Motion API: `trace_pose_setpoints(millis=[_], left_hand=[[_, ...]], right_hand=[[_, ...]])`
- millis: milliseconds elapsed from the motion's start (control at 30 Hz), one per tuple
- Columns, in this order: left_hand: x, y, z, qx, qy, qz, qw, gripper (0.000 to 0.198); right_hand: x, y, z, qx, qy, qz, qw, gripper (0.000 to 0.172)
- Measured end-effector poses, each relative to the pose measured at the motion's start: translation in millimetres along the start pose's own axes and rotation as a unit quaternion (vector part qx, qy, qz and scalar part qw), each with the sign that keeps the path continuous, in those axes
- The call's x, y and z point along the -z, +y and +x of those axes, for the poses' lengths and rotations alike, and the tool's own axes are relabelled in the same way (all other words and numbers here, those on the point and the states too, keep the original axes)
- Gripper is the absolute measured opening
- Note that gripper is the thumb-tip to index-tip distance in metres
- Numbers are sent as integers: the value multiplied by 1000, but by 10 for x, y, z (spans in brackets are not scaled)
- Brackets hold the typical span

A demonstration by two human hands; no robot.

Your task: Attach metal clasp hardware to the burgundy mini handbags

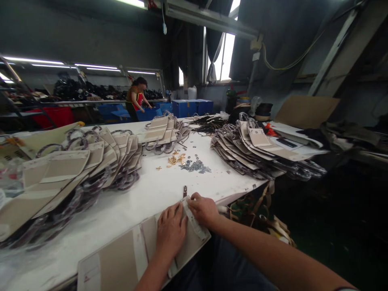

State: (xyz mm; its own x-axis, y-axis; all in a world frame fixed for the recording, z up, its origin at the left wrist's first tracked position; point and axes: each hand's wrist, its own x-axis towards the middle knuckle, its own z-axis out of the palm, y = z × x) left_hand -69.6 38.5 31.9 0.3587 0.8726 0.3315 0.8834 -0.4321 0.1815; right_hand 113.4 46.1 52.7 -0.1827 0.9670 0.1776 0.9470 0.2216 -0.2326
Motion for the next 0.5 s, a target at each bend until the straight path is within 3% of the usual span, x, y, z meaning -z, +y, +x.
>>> trace_pose_setpoints(millis=[367, 500], left_hand=[[-113, -56, 35, -13, -2, 36, 999, 45], [-155, -112, 37, -12, -1, 24, 1000, 47]], right_hand=[[50, 54, 108, 54, -39, -23, 998, 31], [125, 181, 183, 69, -44, 44, 996, 28]])
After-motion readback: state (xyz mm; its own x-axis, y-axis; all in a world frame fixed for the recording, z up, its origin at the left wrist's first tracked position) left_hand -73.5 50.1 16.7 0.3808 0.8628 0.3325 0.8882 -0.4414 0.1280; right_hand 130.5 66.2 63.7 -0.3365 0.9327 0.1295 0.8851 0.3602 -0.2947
